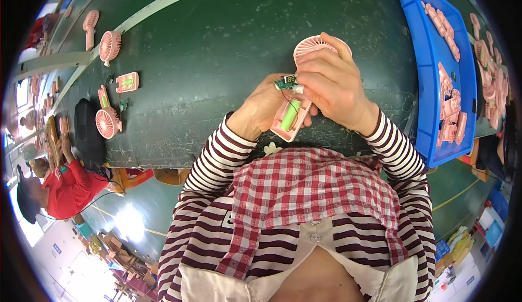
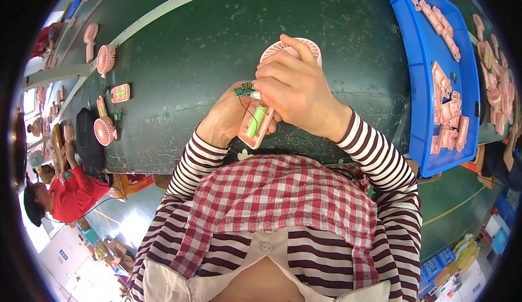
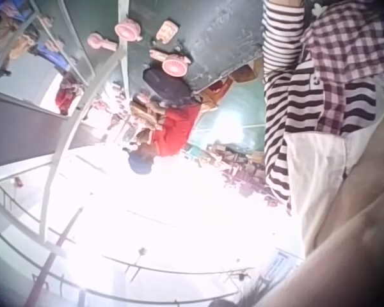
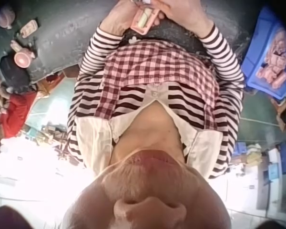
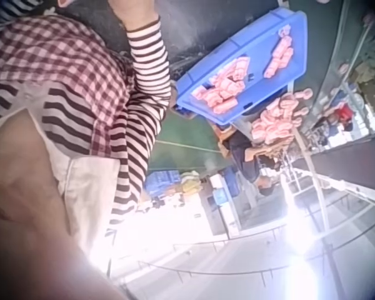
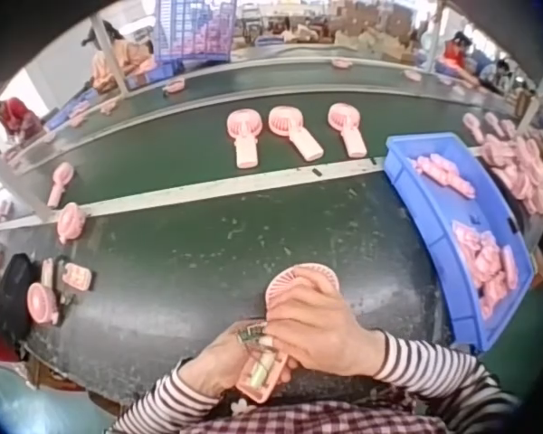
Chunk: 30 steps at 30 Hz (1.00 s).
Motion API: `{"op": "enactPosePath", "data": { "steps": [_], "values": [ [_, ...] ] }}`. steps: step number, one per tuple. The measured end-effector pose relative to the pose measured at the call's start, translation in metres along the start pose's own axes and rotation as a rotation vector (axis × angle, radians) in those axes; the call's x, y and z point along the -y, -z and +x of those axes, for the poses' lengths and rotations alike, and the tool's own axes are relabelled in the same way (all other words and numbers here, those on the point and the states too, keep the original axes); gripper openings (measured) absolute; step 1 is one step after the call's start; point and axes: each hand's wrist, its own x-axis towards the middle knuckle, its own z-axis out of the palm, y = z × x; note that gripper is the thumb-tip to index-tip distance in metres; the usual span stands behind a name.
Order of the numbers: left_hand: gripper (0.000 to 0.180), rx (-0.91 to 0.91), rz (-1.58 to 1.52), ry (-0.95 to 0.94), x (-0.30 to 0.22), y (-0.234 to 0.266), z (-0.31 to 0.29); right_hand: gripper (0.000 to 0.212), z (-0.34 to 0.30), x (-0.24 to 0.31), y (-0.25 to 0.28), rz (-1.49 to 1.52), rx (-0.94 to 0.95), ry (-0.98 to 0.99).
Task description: The person assembles handheld fans by fitting circuit boards and wires into the fan handle casings, attaching the handle covers, pressing them together, and placing the assembled fans onto the conveyor belt.
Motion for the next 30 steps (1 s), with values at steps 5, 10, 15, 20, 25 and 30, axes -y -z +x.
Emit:
{"op": "enactPosePath", "data": {
  "steps": [5, 10, 15, 20, 25, 30],
  "values": [
    [0.025, 0.056, -0.088, -0.011, 0.001, 0.001, 0.002, 0.016, -0.006, 0.003, 0.001, -0.055, -0.038, 0.017],
    [0.027, -0.152, -0.08, -0.193, 0.003, -0.01, 0.005, 0.016, -0.016, 0.008, -0.002, -0.072, -0.159, -0.018],
    [0.028, -0.278, -0.027, -0.389, 0.003, -0.018, 0.003, 0.016, -0.024, 0.007, -0.005, -0.064, -0.171, -0.035],
    [0.028, -0.3, -0.001, -0.392, 0.005, -0.02, 0.005, 0.015, -0.025, 0.005, -0.005, -0.086, -0.084, -0.027],
    [0.027, -0.302, 0.034, -0.361, 0.01, -0.014, 0.009, 0.018, -0.023, 0.003, 0.0, -0.051, 0.005, -0.132],
    [0.028, -0.331, -0.047, -0.271, 0.001, -0.021, 0.008, 0.016, -0.01, -0.002, 0.011, 0.127, 0.073, -0.239]
  ]
}}
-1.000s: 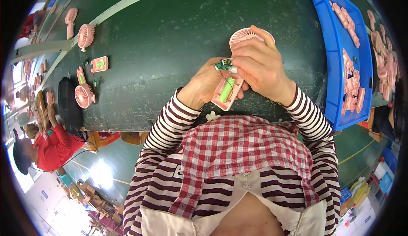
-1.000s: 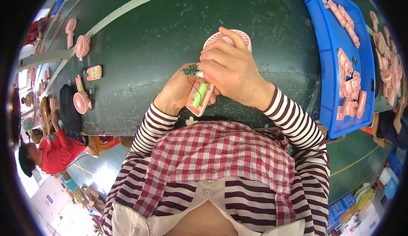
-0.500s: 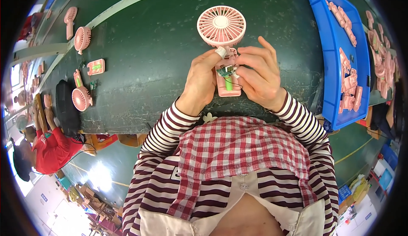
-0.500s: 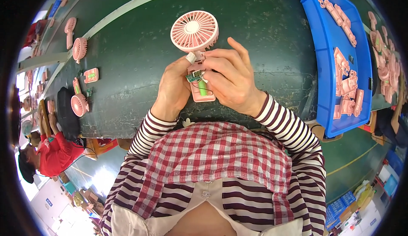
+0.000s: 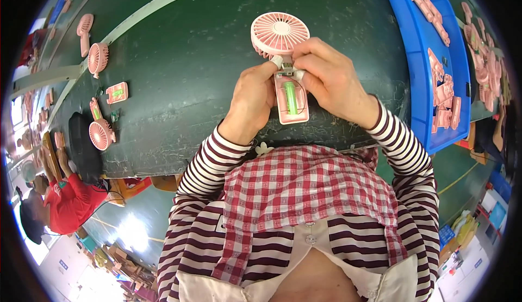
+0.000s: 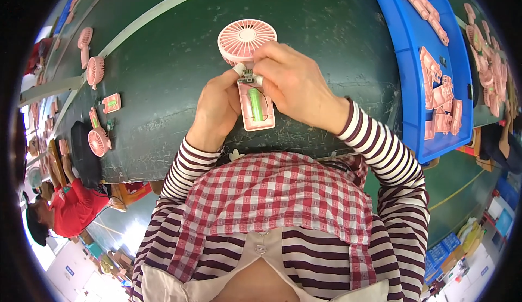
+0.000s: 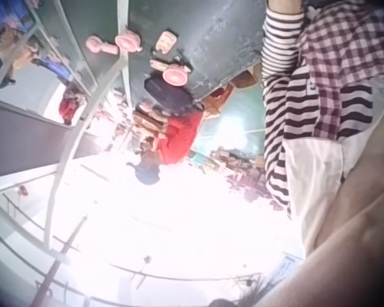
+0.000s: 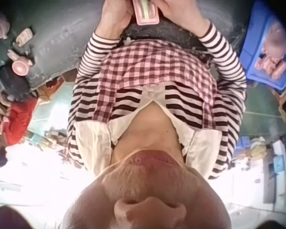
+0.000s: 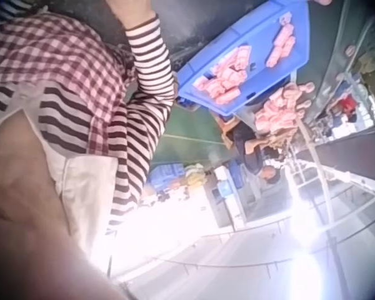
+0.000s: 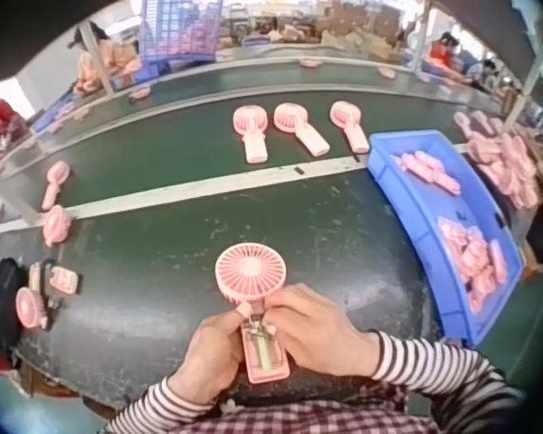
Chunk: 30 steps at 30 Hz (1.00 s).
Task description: The person assembles handheld fans by fitting circuit boards and wires into the fan handle casings, attaching the handle covers, pressing them together, and placing the assembled fans onto the conveyor belt.
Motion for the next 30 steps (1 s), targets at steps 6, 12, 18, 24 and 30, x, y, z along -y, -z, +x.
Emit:
{"op": "enactPosePath", "data": {
  "steps": [6, 12, 18, 24, 30],
  "values": [
    [0.032, 0.113, -0.034, 0.065, -0.006, 0.001, 0.002, 0.012, 0.01, -0.006, 0.014, 0.087, 0.141, -0.123],
    [0.04, 0.23, -0.002, 0.082, -0.004, 0.009, 0.006, 0.012, 0.013, -0.006, 0.018, 0.077, 0.197, -0.106],
    [0.039, 0.236, -0.034, 0.099, -0.007, 0.006, 0.003, 0.012, 0.014, -0.006, 0.019, 0.084, 0.212, -0.098],
    [0.041, 0.236, -0.017, 0.089, -0.005, 0.011, 0.005, 0.013, 0.013, -0.004, 0.018, 0.075, 0.211, -0.098],
    [0.04, 0.223, -0.049, 0.07, -0.007, 0.009, 0.005, 0.012, 0.012, -0.004, 0.016, 0.069, 0.186, -0.099]
  ]
}}
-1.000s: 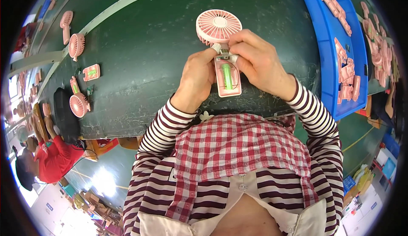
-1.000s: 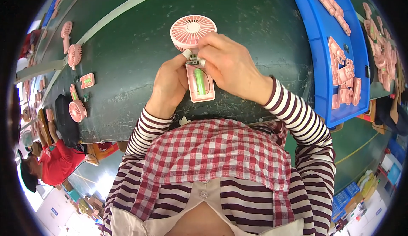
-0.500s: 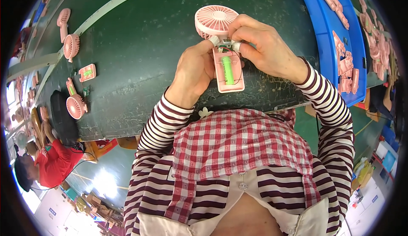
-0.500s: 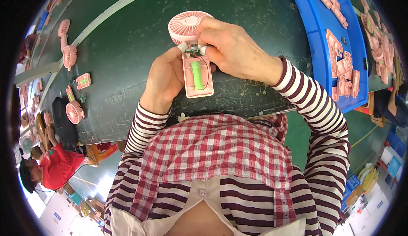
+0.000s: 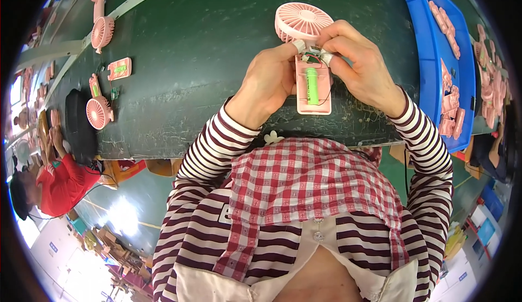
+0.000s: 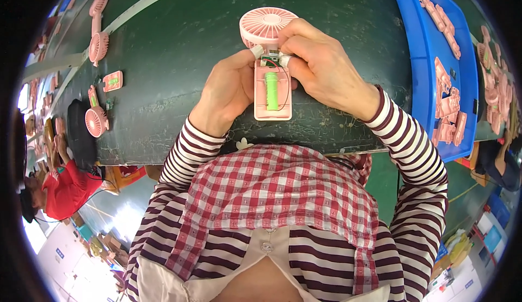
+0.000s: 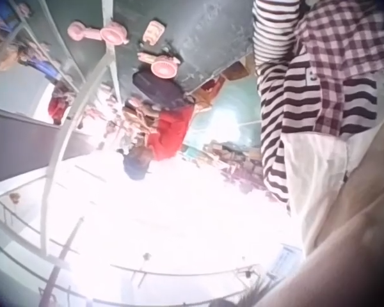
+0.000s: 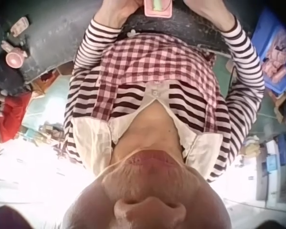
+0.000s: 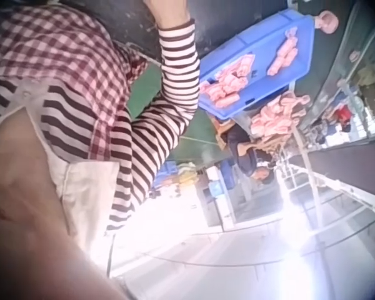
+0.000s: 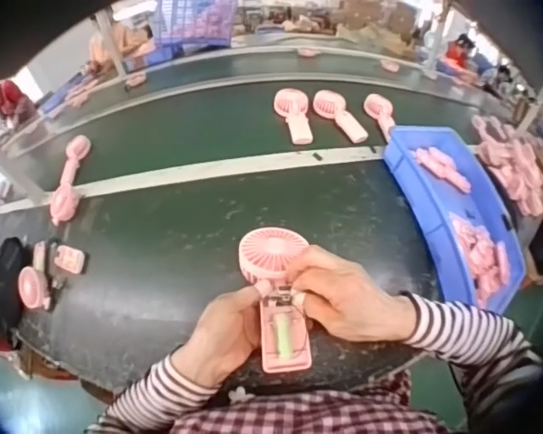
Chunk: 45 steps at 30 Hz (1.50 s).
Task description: The person assembles handheld fans by fitting circuit boards and wires into the fan handle casings, attaching the handle covers, pressing them together, and placing the assembled fans onto the conveyor belt.
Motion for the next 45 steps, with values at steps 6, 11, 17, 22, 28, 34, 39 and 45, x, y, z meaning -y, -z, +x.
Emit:
{"op": "enactPosePath", "data": {
  "steps": [6, 11, 17, 22, 28, 34, 39, 45],
  "values": [
    [0.037, 0.011, 0.023, 0.027, 0.0, 0.002, 0.001, 0.01, 0.001, 0.001, -0.001, -0.035, 0.008, 0.012],
    [0.037, 0.008, 0.026, 0.031, 0.002, 0.005, 0.001, 0.01, 0.001, 0.003, -0.001, -0.046, 0.013, 0.027],
    [0.027, -0.098, -0.026, 0.024, 0.002, -0.003, -0.004, 0.014, 0.001, 0.006, -0.002, -0.102, 0.042, 0.083],
    [0.032, -0.097, 0.039, 0.068, 0.0, -0.004, -0.007, 0.018, 0.0, 0.006, -0.005, -0.156, 0.034, 0.142],
    [0.032, -0.093, 0.058, 0.049, -0.003, -0.001, -0.01, 0.018, 0.0, 0.008, -0.006, -0.291, 0.122, 0.15],
    [0.027, -0.066, 0.186, 0.043, 0.001, 0.007, -0.008, 0.018, 0.001, 0.009, -0.008, -0.304, 0.108, 0.165],
    [0.023, -0.096, 0.262, 0.025, 0.004, 0.006, -0.01, 0.017, -0.001, 0.008, -0.01, -0.296, 0.136, 0.149],
    [0.022, -0.103, 0.245, 0.017, 0.01, 0.007, -0.009, 0.014, -0.006, 0.007, -0.014, -0.356, 0.092, 0.147]
  ]
}}
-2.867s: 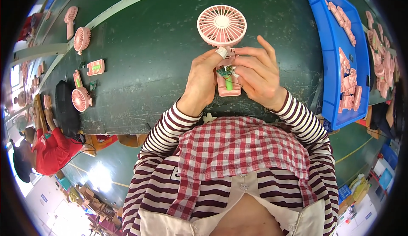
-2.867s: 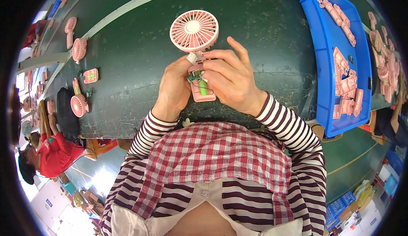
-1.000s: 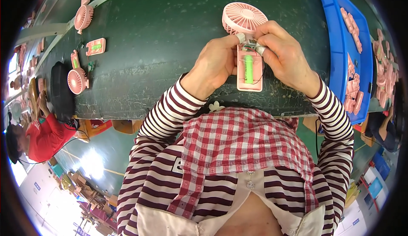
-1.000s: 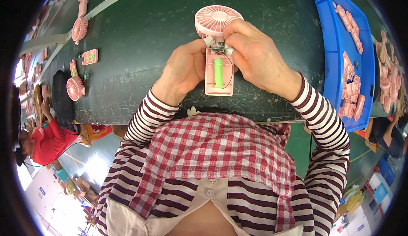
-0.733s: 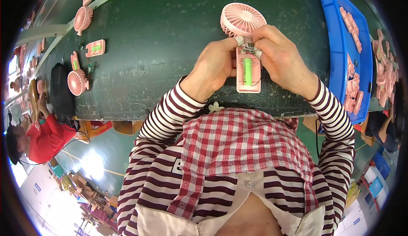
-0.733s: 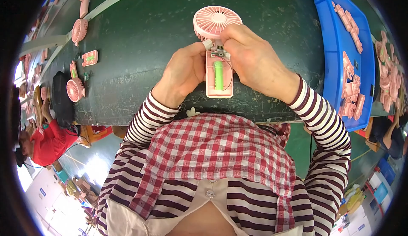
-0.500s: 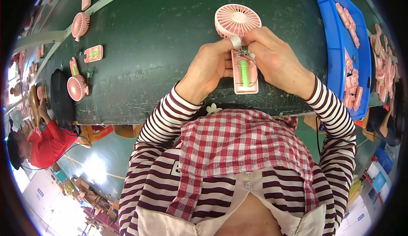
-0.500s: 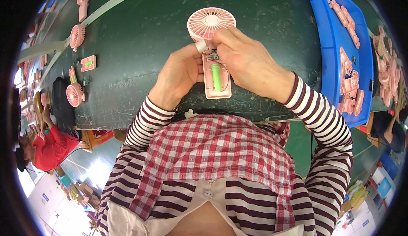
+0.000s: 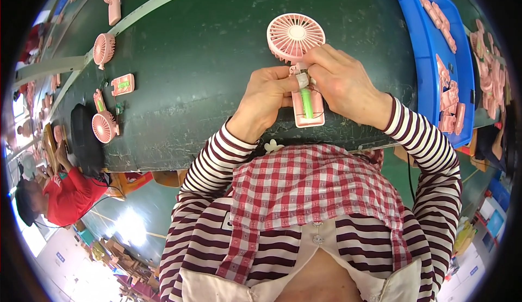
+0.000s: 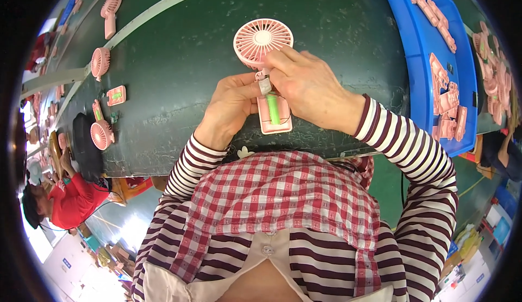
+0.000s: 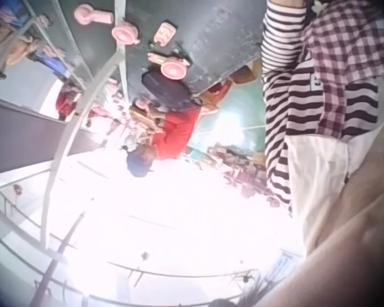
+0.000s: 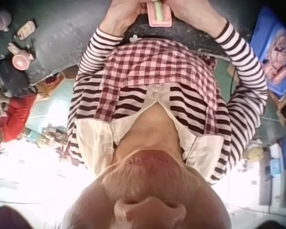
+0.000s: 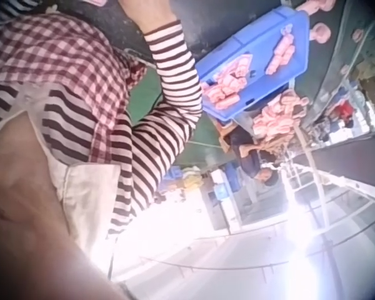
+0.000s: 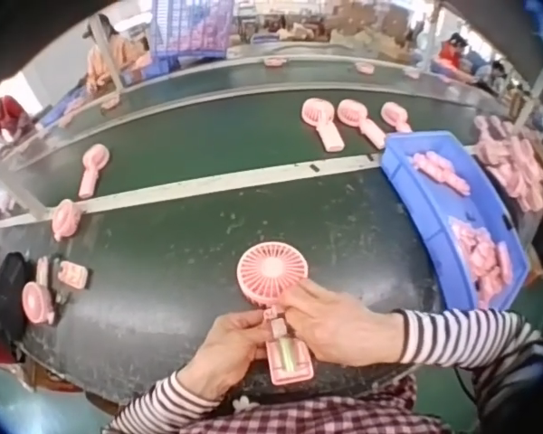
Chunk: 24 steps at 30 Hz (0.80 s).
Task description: The person assembles handheld fans by fitting circuit boards and wires into the fan handle casings, attaching the handle covers, pressing them together, and placing the assembled fans onto the conveyor belt.
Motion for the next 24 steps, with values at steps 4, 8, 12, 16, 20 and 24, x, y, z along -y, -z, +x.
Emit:
{"op": "enactPosePath", "data": {
  "steps": [4, 8, 12, 16, 20, 24],
  "values": [
    [0.021, -0.049, 0.024, 0.011, 0.003, -0.002, 0.0, 0.011, -0.006, 0.0, -0.005, -0.096, -0.056, -0.027],
    [0.02, -0.053, 0.023, 0.035, 0.009, 0.001, 0.005, 0.01, -0.011, -0.004, -0.013, -0.053, -0.066, -0.067],
    [0.02, -0.088, 0.022, 0.065, 0.012, 0.0, 0.007, 0.01, -0.012, -0.006, -0.017, -0.011, -0.045, -0.1],
    [0.021, -0.069, 0.013, 0.039, 0.011, -0.003, 0.009, 0.01, -0.013, -0.008, -0.019, 0.011, -0.071, -0.114],
    [0.022, -0.091, 0.045, 0.04, 0.01, -0.003, 0.007, 0.009, -0.015, -0.008, -0.025, 0.029, -0.119, -0.114],
    [0.023, 0.016, -0.033, 0.066, 0.01, 0.006, 0.011, 0.01, -0.017, -0.003, -0.021, 0.025, -0.097, -0.154]
  ]
}}
